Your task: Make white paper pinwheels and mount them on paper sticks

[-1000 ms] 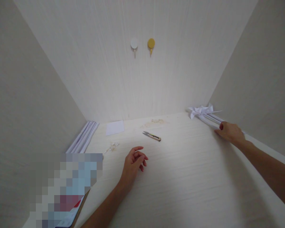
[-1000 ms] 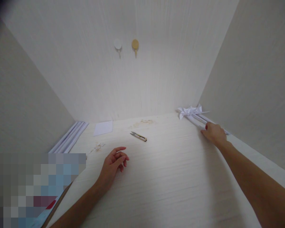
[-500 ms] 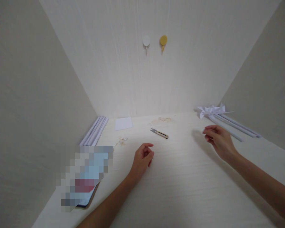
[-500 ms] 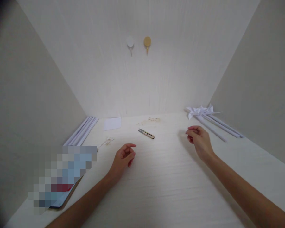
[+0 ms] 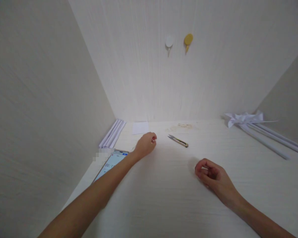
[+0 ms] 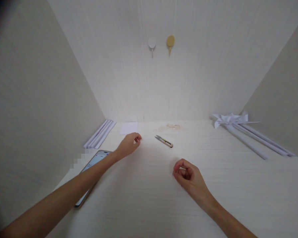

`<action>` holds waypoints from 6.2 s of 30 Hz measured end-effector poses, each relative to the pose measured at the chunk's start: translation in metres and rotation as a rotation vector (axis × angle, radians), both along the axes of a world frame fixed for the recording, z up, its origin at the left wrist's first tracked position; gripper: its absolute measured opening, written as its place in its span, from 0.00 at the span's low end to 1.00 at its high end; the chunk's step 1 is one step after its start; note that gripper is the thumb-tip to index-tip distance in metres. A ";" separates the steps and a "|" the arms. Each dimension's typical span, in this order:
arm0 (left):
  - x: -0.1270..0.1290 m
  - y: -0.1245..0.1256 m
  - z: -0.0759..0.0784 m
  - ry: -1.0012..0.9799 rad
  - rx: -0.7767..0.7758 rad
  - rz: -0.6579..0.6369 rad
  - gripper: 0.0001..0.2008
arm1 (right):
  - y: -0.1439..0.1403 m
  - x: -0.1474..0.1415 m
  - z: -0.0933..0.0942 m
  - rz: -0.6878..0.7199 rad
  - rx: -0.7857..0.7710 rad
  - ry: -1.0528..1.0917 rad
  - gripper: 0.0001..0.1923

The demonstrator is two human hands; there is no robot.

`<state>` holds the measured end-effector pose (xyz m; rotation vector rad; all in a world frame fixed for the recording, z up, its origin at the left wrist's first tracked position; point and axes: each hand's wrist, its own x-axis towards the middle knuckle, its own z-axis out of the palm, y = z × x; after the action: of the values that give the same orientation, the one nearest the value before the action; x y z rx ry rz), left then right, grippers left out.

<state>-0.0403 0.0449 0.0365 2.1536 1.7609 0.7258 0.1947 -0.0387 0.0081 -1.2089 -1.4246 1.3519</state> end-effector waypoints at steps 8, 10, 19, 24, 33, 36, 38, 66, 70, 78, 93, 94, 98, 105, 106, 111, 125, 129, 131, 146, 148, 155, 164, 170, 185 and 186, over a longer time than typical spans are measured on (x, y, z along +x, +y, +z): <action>-0.044 0.069 -0.002 0.323 -0.014 0.288 0.19 | 0.005 0.001 -0.009 0.005 -0.006 -0.028 0.13; -0.046 0.074 -0.006 0.360 -0.063 0.303 0.22 | 0.006 0.001 -0.009 0.012 -0.007 -0.050 0.13; -0.038 0.086 -0.005 0.518 -0.138 0.291 0.23 | 0.006 0.000 -0.008 0.008 0.013 -0.101 0.11; -0.036 0.086 -0.005 0.580 -0.107 0.261 0.18 | 0.006 -0.001 -0.009 0.003 0.040 -0.131 0.10; -0.044 0.070 0.009 0.560 0.034 0.377 0.17 | 0.006 -0.001 -0.006 0.031 0.043 -0.128 0.10; -0.035 0.060 0.032 0.400 0.194 0.394 0.16 | 0.006 -0.001 -0.005 0.042 0.050 -0.114 0.11; -0.023 0.045 0.046 0.097 0.256 0.333 0.14 | 0.007 -0.001 -0.005 0.044 0.057 -0.089 0.11; 0.008 -0.096 -0.029 -0.952 -0.607 -0.190 0.30 | 0.000 -0.007 -0.001 0.234 0.011 0.123 0.06; 0.003 -0.096 -0.025 -0.991 -0.579 -0.180 0.18 | 0.002 -0.006 -0.005 0.115 0.048 0.122 0.06; 0.010 -0.092 -0.032 -0.896 -0.516 -0.002 0.14 | 0.004 -0.006 -0.005 0.081 0.015 0.122 0.08; 0.019 -0.067 -0.022 -0.815 -0.363 0.029 0.07 | 0.035 -0.012 -0.001 0.004 0.029 0.086 0.09; 0.019 -0.067 -0.023 -0.818 -0.358 0.043 0.06 | 0.035 -0.012 -0.002 0.003 0.019 0.080 0.09; 0.019 -0.068 -0.026 -0.860 -0.382 0.119 0.08 | 0.034 -0.012 -0.005 -0.008 -0.024 0.118 0.10; 0.020 -0.069 -0.023 -0.875 -0.351 0.098 0.10 | 0.033 -0.011 -0.007 -0.048 -0.110 0.248 0.10; 0.019 -0.069 -0.022 -0.866 -0.335 0.087 0.09 | 0.033 -0.011 -0.006 -0.039 -0.109 0.248 0.10; 0.017 -0.068 -0.022 -0.871 -0.303 0.054 0.10 | 0.032 -0.012 -0.003 0.126 -0.087 0.240 0.09; 0.016 -0.071 -0.021 -0.811 -0.479 -0.200 0.09 | 0.019 -0.021 0.004 0.249 0.034 0.066 0.14; 0.023 -0.073 -0.024 -1.047 -0.441 -0.141 0.17 | 0.016 -0.025 0.006 0.241 0.018 0.093 0.15; 0.030 -0.077 -0.025 -1.186 -0.438 -0.133 0.26 | 0.012 -0.031 0.006 0.192 -0.020 0.110 0.14; 0.053 -0.101 -0.024 -0.949 -0.580 -0.105 0.15 | -0.011 -0.047 0.002 0.190 0.066 0.207 0.14; 0.052 -0.100 -0.022 -0.933 -0.609 -0.133 0.14 | -0.009 -0.045 0.001 0.136 0.061 0.229 0.17; 0.054 -0.107 -0.019 -0.825 -0.647 -0.189 0.13 | 0.000 -0.045 -0.003 -0.057 -0.097 0.462 0.12; 0.060 -0.125 -0.025 -0.586 -0.566 -0.188 0.14 | -0.010 -0.050 0.001 -0.119 -0.021 0.465 0.08; 0.064 -0.131 -0.024 -0.555 -0.548 -0.180 0.17 | -0.013 -0.047 0.002 -0.078 0.049 0.475 0.03; 0.064 -0.132 -0.026 -0.523 -0.502 -0.198 0.14 | -0.013 -0.049 0.007 -0.073 -0.008 0.609 0.01; 0.064 -0.132 -0.027 -0.525 -0.502 -0.197 0.14 | -0.012 -0.049 0.007 -0.076 -0.009 0.612 0.01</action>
<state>0.0237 -0.0868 0.0098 1.5877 1.2670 0.6362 0.1461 -0.0511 0.0156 -0.7455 -0.9265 1.5043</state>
